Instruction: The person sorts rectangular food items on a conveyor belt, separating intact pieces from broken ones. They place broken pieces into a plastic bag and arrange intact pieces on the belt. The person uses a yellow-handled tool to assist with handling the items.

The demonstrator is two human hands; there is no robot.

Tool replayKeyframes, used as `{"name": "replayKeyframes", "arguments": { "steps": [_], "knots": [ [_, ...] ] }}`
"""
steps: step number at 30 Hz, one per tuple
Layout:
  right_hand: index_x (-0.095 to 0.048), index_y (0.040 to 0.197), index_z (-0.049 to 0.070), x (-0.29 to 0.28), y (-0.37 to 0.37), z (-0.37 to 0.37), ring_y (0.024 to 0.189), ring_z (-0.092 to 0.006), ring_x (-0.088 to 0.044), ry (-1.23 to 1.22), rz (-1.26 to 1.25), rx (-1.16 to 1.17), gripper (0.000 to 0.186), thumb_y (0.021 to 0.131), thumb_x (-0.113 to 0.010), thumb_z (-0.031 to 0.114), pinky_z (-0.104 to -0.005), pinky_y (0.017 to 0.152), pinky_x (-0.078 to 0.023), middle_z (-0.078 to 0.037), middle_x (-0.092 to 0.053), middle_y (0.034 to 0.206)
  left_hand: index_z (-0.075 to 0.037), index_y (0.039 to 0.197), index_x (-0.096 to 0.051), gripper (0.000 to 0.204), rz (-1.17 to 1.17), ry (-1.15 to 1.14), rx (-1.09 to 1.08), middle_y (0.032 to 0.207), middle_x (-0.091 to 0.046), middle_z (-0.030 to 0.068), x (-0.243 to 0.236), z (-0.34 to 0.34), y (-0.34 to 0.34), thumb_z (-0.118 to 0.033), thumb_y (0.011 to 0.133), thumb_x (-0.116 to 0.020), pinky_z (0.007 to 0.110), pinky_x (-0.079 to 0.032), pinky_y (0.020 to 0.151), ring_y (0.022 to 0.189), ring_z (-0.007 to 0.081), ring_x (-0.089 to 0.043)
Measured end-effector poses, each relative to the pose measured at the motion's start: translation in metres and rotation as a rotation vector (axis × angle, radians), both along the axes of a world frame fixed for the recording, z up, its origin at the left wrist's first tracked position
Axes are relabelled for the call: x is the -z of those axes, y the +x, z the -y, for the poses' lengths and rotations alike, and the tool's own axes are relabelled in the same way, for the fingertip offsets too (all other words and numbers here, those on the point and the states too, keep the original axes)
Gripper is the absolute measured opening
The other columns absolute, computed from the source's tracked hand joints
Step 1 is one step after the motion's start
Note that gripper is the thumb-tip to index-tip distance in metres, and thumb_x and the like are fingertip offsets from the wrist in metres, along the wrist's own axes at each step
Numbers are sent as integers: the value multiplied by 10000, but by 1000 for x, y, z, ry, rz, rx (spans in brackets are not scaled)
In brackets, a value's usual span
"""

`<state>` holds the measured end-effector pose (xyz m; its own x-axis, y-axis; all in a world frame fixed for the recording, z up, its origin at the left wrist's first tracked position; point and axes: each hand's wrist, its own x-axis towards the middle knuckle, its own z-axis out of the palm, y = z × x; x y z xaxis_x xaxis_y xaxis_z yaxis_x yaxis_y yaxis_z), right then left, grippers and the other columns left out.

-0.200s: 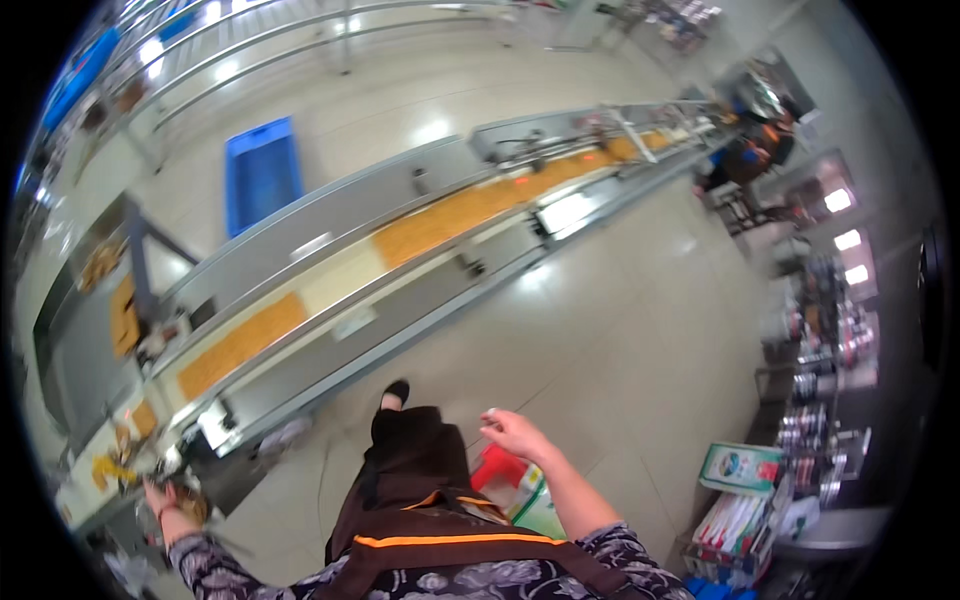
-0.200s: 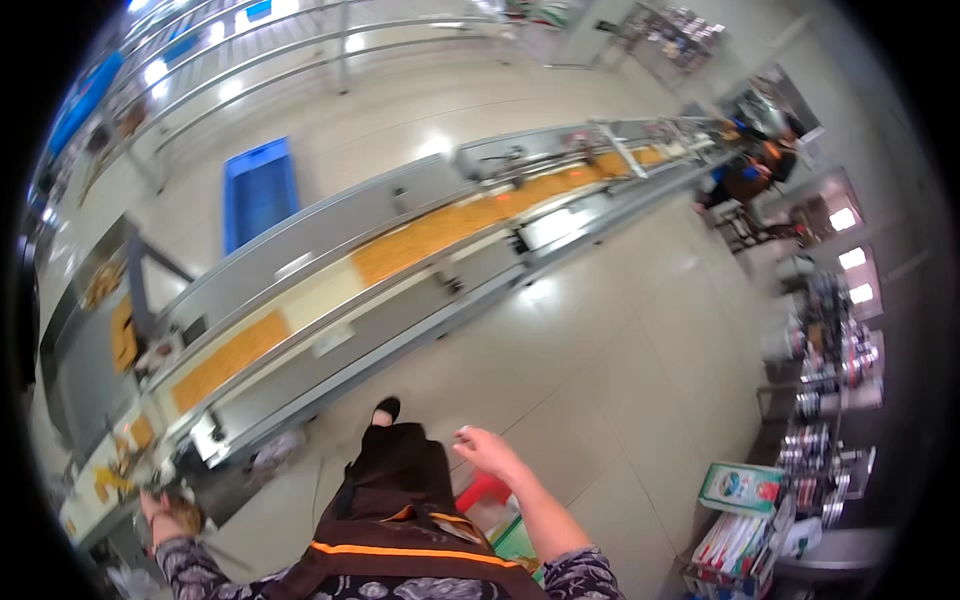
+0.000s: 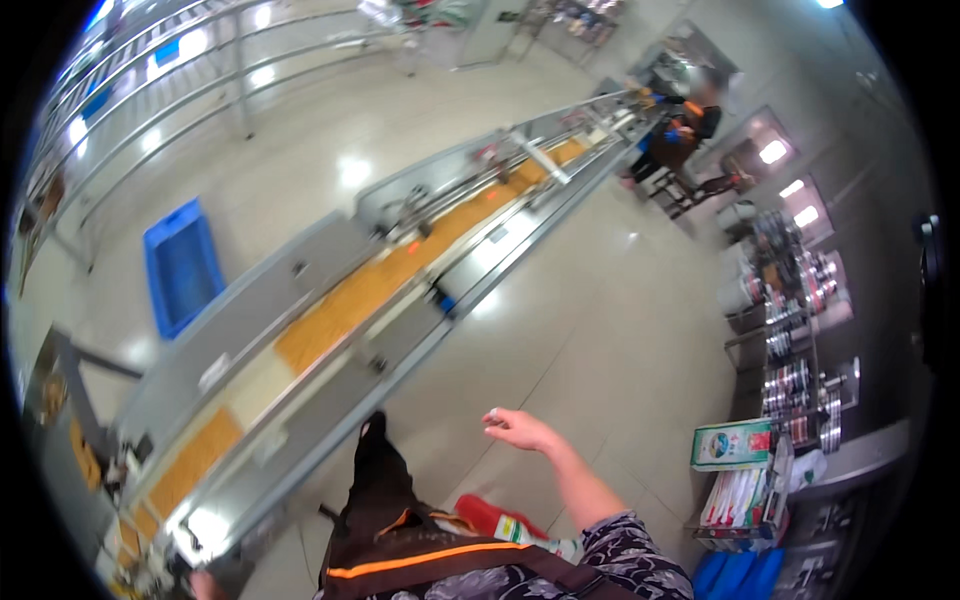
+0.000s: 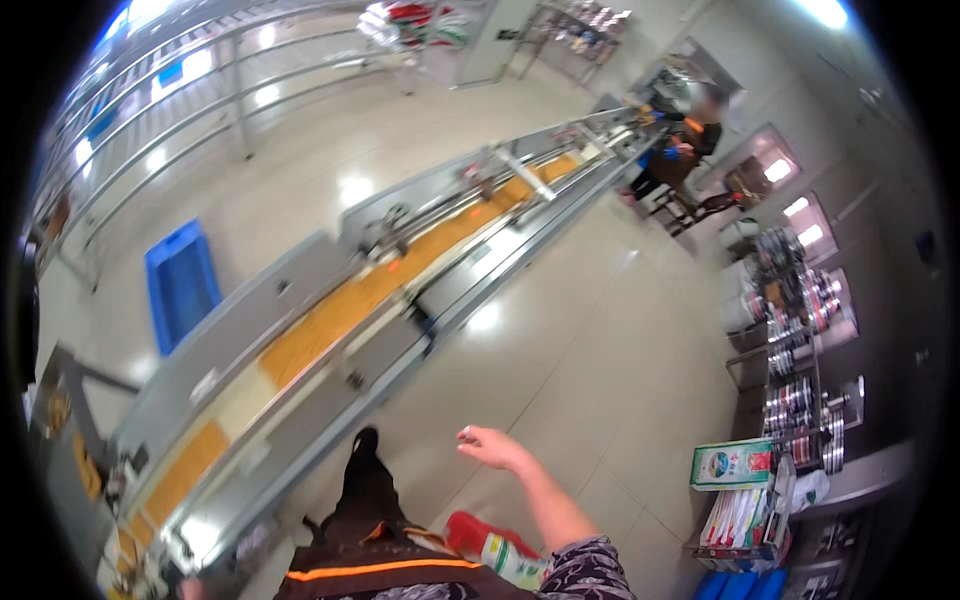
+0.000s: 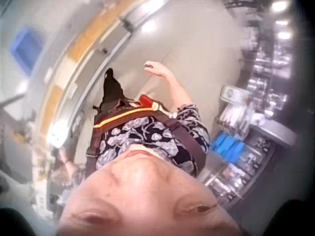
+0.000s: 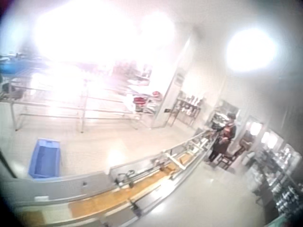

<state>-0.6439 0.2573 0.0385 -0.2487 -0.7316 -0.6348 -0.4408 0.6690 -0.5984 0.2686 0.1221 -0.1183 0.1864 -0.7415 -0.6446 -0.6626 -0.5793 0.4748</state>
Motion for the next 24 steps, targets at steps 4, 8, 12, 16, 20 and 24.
{"name": "replayKeyframes", "arguments": {
  "steps": [4, 8, 12, 16, 20, 24],
  "knots": [
    [-590, 1209, 37, 18, -195, 5, 960, -174, -627, -145, -89, 371, 360, 933, -621, 265, -332, 871, -502, -81, -663, 1086, -58, 885, -681, 201, -117, 673, 914, 748, -661, 56, -155, 105, -440, -183, 861, -525, 336, -482, 643, 708, 186, -607],
    [-602, 1170, 28, -38, -349, 35, 839, -113, -614, -289, -205, 472, 319, 938, -615, 246, -291, 773, -495, -34, -654, 978, -58, 907, -675, 351, -478, 250, 1491, 812, -686, 127, -235, 205, -779, -377, 930, -531, 384, -525, 714, 753, 279, -659],
    [-640, 1077, 26, -97, -476, 80, 775, -112, -605, -351, -187, 485, 252, 925, -620, 226, -288, 722, -493, -36, -663, 921, -66, 928, -620, 225, -245, -559, 1628, 822, -642, 155, -282, 265, -1063, -282, 870, -599, 426, -506, 692, 768, 349, -622],
    [-661, 1036, 23, -83, -644, 170, 680, -123, -607, -559, -289, 338, 250, 909, -625, 236, -283, 672, -495, -65, -678, 849, -95, 1020, -655, 194, -57, -853, 1507, 982, -670, 82, -289, 304, -1291, -184, 867, -576, 414, -525, 778, 935, 289, -648],
    [-640, 1131, 62, -10, -733, 329, 1092, -325, -575, -464, -680, 46, 440, 856, -632, 405, -425, 908, -475, -136, -634, 1163, -115, 952, -694, 143, 323, -798, 1862, 980, -690, 56, -232, 335, -1435, -129, 843, -602, 368, -547, 735, 948, 256, -664],
    [-616, 1100, 26, 39, -698, 397, 1196, -324, -499, -265, -803, -119, 580, 757, -738, 477, -440, 979, -450, -159, -564, 1259, -110, 995, -686, 177, 535, -721, 1945, 1001, -677, 39, -169, 352, -1471, -158, 838, -621, 347, -515, 773, 1022, 226, -633]
  ]
}}
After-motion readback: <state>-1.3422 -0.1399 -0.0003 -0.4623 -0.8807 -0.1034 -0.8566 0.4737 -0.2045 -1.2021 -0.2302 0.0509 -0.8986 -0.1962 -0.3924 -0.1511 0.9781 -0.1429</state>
